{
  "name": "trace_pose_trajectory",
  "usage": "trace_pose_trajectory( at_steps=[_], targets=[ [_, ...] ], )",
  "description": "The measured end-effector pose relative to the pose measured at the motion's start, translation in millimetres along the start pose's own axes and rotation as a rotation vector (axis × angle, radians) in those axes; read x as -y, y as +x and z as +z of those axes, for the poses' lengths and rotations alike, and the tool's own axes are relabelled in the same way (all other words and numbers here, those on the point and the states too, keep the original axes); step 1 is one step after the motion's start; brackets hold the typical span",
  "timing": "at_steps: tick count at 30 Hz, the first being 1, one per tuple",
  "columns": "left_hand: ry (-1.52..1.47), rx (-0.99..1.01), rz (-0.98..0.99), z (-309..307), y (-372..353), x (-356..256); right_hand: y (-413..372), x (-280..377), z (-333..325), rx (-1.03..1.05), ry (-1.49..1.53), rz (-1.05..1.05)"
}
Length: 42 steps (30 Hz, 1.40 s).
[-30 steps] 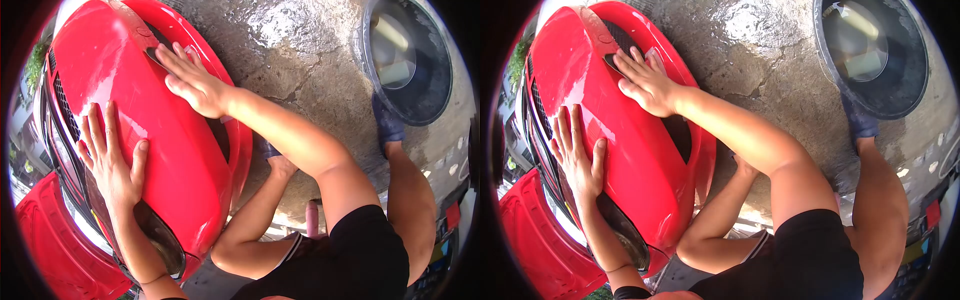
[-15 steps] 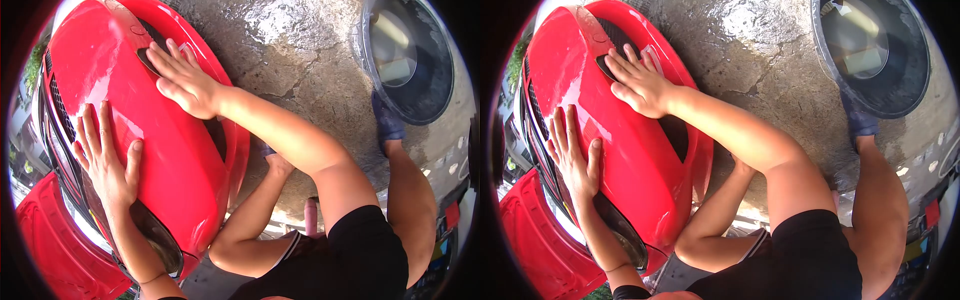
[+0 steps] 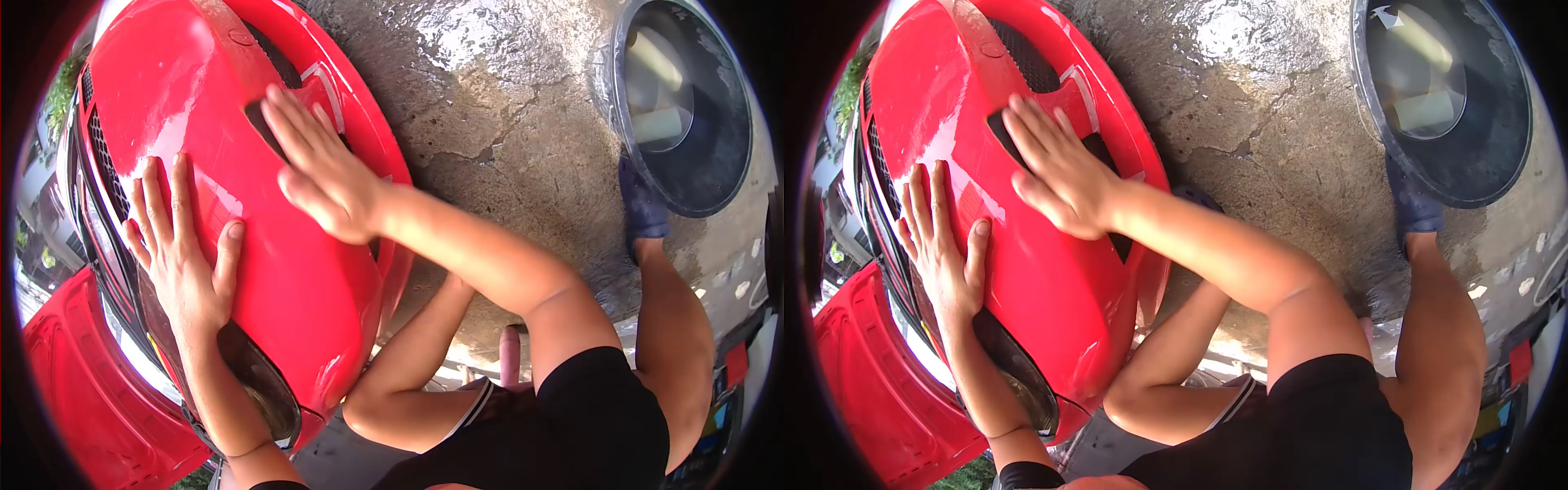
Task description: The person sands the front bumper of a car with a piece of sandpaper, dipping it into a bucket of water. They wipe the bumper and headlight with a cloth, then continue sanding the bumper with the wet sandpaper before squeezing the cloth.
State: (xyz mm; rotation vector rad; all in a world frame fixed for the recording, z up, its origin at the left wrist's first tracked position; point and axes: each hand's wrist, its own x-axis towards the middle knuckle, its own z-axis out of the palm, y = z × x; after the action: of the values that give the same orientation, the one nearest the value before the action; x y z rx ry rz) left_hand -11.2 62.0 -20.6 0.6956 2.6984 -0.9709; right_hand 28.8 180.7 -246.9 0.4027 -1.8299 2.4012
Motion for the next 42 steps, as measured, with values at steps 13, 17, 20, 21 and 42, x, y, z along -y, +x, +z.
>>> trace_pose_trajectory(
  at_steps=[13,17,20,21,42],
  targets=[
    [-0.021,-0.02,-0.009,1,3,-1,-139,40,35,0.106,-0.175,-0.14],
    [-0.035,-0.01,-0.012,1,0,-2,71,-11,-11,0.03,-0.13,-0.099],
    [-0.027,-0.011,-0.008,1,0,-1,111,-17,-12,0.004,-0.027,-0.04],
    [-0.027,-0.018,-0.013,2,-1,0,89,-7,-9,0.023,-0.04,-0.07],
    [-0.021,-0.007,-0.015,0,2,-2,-147,59,47,-0.026,-0.015,-0.003]
  ],
)
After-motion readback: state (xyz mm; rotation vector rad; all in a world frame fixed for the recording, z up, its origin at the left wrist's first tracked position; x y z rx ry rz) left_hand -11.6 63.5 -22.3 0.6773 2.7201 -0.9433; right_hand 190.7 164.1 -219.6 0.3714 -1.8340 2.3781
